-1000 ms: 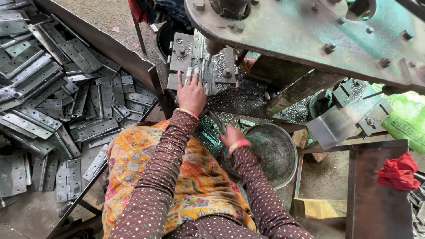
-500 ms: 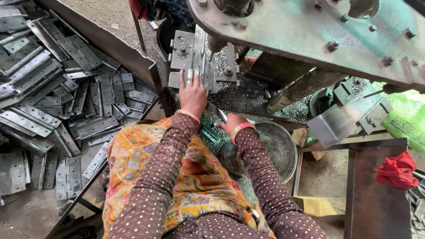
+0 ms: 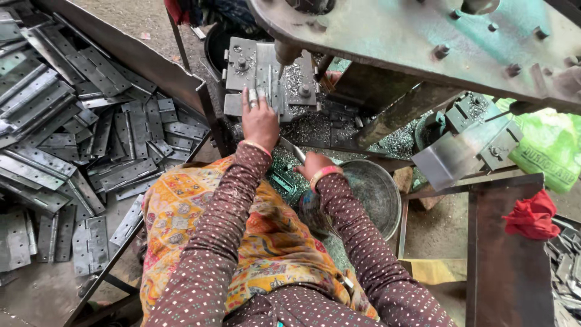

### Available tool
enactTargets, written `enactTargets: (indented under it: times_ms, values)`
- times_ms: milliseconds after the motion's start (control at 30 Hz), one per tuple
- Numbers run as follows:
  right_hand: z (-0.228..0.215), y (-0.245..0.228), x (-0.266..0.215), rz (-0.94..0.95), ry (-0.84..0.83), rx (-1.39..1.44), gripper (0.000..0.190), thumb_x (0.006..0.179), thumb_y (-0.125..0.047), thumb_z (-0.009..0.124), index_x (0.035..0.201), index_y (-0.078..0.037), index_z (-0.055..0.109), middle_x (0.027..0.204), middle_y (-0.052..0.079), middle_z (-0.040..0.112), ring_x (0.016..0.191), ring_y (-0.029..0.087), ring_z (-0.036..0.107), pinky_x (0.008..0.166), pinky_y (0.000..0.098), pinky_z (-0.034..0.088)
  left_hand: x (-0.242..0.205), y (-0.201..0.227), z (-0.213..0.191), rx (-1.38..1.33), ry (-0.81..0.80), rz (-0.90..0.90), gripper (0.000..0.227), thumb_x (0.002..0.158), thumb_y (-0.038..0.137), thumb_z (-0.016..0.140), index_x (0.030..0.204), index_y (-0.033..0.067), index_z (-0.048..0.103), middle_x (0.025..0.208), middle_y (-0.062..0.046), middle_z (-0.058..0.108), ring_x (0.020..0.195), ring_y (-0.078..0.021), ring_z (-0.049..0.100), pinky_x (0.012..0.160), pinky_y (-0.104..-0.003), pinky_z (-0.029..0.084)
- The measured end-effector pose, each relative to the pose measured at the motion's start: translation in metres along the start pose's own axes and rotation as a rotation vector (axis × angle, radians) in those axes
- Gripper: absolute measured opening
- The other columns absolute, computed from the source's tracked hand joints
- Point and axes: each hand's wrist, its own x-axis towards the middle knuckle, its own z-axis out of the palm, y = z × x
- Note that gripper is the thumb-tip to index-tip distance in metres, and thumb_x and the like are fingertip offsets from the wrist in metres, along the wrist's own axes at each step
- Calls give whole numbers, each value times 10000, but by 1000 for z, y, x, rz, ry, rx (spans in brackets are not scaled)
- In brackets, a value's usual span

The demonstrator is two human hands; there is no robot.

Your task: The person sits on the floor and operates a metal press machine. They repeatedly pick up metal pieces from a pile, place them into the press, and remove the processed pieces.

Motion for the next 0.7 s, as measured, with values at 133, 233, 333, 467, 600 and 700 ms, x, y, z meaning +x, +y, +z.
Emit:
enactTargets:
  times_ms: [133, 233, 333, 467, 600, 700]
  values:
    - [-5, 1, 11, -21, 10, -66, 498, 883, -500, 737, 1087, -48, 694, 993, 214, 736, 910, 374, 718, 821, 478, 560, -1, 3, 0, -3, 96, -14, 297, 936, 200, 548, 1053, 32, 763, 1360, -240, 616, 1267, -336, 627, 1233, -541, 90]
    - [51, 24, 14, 66, -54, 59, 449, 920, -483, 690, 1052, -57, 635, 940, 198, 744, 845, 365, 749, 746, 481, 591, 9, 0, 1, -81, 56, -32, 356, 1037, 262, 527, 1096, -1, 759, 1377, -242, 613, 1222, -345, 620, 1261, -543, 81]
    - [113, 45, 2, -30, 193, 91, 416, 916, -472, 700, 1002, -67, 656, 883, 204, 743, 825, 387, 726, 745, 488, 579, 11, -5, -4, -148, -18, -51, 300, 956, 199, 542, 1078, 28, 756, 1418, -184, 595, 1300, -300, 585, 1259, -541, 59]
    - [116, 55, 5, -148, 253, 110, 425, 948, -465, 699, 1012, -46, 672, 912, 211, 743, 850, 371, 717, 778, 473, 569, -3, -3, -8, -109, 5, -12, 354, 966, 210, 543, 1194, 12, 729, 1351, -151, 622, 1334, -322, 564, 1267, -540, 54]
    - [60, 23, -1, 47, -70, 44, 466, 946, -438, 679, 1133, -18, 606, 961, 183, 747, 824, 320, 739, 759, 444, 590, -3, -1, -11, -34, 88, -26, 387, 926, 262, 553, 1163, 11, 728, 1365, -159, 612, 1356, -318, 537, 1235, -511, 53]
    - [7, 5, 1, 42, -102, -17, 523, 933, -460, 710, 1175, -10, 600, 982, 194, 728, 855, 319, 725, 782, 443, 579, 18, -4, -6, -84, -102, -25, 319, 998, 209, 514, 1137, 27, 736, 1436, -152, 586, 1378, -300, 524, 1264, -518, 49]
